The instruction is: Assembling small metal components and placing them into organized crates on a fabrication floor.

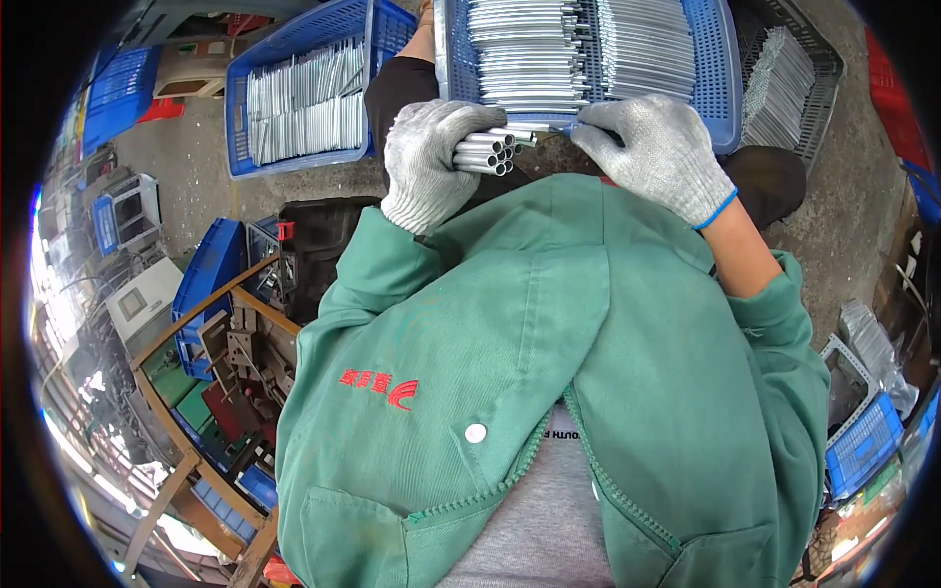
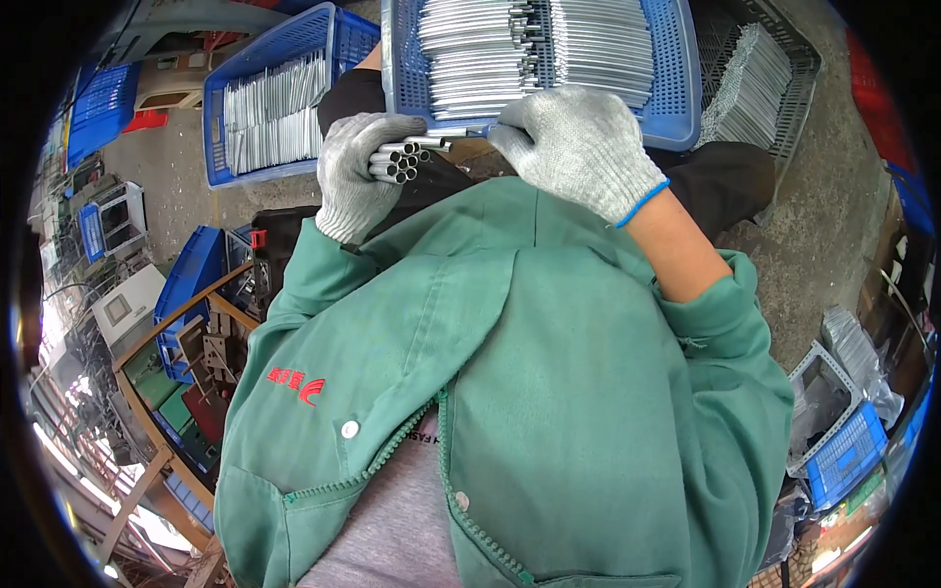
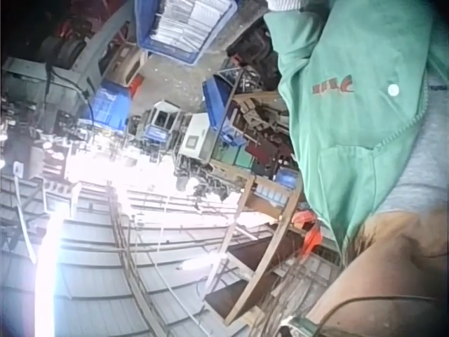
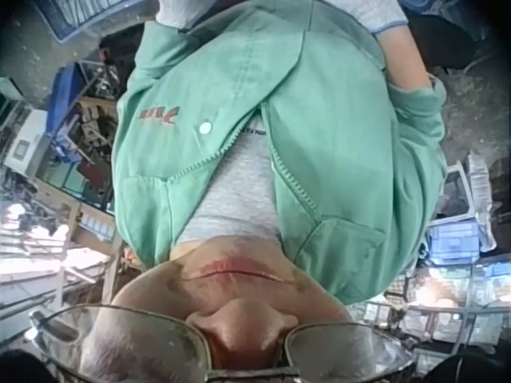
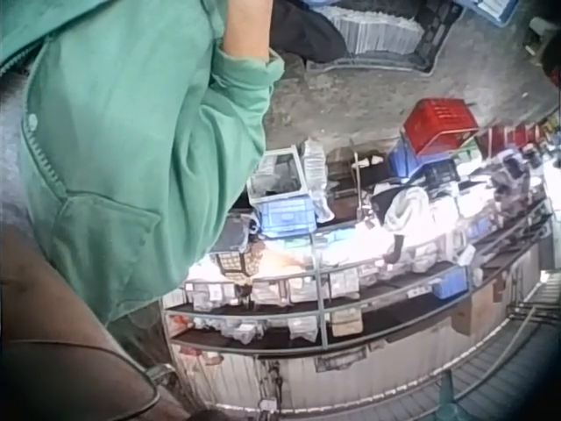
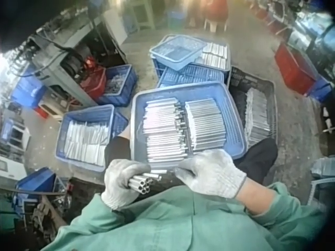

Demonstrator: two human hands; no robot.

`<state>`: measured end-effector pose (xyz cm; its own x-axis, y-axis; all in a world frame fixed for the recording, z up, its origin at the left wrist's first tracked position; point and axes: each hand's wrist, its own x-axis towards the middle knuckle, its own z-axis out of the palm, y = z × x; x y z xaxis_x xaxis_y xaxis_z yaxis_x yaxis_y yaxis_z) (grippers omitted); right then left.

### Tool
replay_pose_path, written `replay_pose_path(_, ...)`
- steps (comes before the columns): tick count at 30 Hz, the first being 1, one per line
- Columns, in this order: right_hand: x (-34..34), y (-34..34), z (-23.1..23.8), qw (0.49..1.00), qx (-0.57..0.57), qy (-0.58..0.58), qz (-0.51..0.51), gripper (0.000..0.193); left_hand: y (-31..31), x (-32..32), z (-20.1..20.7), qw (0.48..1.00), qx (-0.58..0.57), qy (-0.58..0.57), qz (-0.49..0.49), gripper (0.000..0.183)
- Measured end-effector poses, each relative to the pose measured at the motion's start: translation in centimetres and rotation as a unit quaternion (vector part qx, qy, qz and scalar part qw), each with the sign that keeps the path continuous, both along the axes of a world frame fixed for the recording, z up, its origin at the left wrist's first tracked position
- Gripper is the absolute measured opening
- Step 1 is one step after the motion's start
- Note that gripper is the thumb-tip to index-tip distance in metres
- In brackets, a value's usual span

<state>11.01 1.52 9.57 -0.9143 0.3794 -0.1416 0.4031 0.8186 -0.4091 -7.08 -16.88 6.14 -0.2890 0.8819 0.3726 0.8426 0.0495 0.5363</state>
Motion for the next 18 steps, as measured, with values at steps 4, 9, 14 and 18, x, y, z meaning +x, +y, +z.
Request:
replay_pose_path(4,0.0,0.0,0.6,1.0,-0.026,0.015,0.004,0.023,0.0,-0.1,-0.1,1.0,0.0,0.012,0.0,0.036)
replay_pose_path(9,-0.1,0.5,-0.2,0.997,-0.04,0.059,-0.015,0.024,0.2,-0.2,0.2,1.0,0.005,0.009,-0.01,0.036)
replay_pose_path(14,-0.3,0.5,-0.5,0.999,-0.048,0.02,-0.012,0.025,0.0,-0.5,-0.2,1.0,0.006,-0.003,-0.012,0.036)
replay_pose_path(18,-0.3,0.4,-0.1,0.996,-0.088,0.008,-0.006,0.026,0.0,-0.4,-0.8,1.0,0.019,-0.002,-0.008,0.036)
